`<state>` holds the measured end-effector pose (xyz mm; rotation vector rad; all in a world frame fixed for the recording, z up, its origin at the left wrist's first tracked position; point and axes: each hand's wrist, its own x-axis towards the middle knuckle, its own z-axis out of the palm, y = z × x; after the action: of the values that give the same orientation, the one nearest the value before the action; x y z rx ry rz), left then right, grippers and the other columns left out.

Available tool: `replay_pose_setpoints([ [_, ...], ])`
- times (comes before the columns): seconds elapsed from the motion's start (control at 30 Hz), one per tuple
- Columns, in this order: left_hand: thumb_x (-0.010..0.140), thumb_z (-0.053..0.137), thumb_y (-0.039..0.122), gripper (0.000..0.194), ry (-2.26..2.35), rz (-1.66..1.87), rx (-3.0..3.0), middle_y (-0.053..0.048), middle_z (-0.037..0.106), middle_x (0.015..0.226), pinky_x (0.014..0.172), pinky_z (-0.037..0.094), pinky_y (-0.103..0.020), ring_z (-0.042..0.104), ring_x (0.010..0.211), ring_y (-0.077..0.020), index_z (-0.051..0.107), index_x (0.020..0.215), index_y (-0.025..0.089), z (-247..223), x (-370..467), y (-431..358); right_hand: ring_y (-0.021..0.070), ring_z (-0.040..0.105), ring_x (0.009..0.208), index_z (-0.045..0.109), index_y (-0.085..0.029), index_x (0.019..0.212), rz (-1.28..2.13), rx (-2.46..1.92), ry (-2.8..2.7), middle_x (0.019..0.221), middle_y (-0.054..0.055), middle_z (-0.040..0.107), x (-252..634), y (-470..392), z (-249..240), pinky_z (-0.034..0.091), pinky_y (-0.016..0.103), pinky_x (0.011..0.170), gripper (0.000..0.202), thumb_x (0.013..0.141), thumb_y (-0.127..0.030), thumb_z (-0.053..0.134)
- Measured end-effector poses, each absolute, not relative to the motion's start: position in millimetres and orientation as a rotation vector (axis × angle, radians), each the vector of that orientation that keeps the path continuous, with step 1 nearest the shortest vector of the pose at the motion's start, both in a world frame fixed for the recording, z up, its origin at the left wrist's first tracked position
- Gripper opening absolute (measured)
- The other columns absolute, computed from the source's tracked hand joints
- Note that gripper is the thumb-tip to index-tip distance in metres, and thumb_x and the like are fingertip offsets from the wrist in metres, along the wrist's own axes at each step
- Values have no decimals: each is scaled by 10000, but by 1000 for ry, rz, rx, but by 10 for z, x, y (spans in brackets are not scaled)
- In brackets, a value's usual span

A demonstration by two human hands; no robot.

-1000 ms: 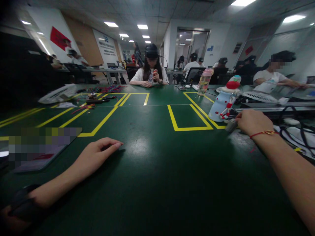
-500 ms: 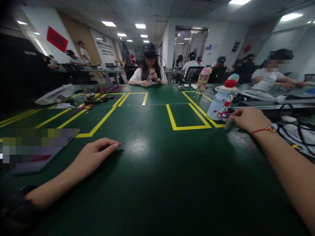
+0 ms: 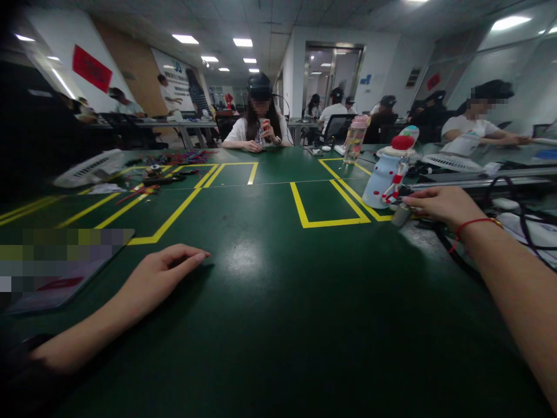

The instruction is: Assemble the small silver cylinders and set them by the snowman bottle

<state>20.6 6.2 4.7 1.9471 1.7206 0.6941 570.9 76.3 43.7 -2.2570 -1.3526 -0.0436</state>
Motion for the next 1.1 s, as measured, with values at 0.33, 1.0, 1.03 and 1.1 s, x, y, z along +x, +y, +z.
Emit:
replay_pose_setpoints([
  [0.33,834,533,533,365,1735,685,1922,-44,714,990,762,456,-352,634,906,-259,706,952,235,35,200,68,139,526,762,735,-165,967,-23,-2442,-1481,880,89,674,5706,750,526,342,285,734,337,744,-406,659],
  [1.0,835,532,539,367,1730,686,1932,-37,720,969,752,457,-343,642,889,-253,707,956,240,6,187,78,158,512,704,708,-107,810,-66,-2270,-1592,775,119,653,5605,671,480,338,344,702,500,514,-504,779],
  [1.03,835,532,539,366,1728,690,1934,-38,719,973,755,455,-342,640,895,-253,707,955,240,1,187,82,159,514,704,703,-107,794,-70,-2236,-1610,772,120,652,5574,669,484,341,348,705,476,528,-494,776],
  [1.1,837,530,540,368,1731,694,1934,-39,719,972,750,453,-341,639,892,-253,706,955,240,-6,186,89,155,534,711,691,-106,805,-48,-2140,-1653,785,119,656,5445,662,502,365,341,712,439,564,-464,770],
])
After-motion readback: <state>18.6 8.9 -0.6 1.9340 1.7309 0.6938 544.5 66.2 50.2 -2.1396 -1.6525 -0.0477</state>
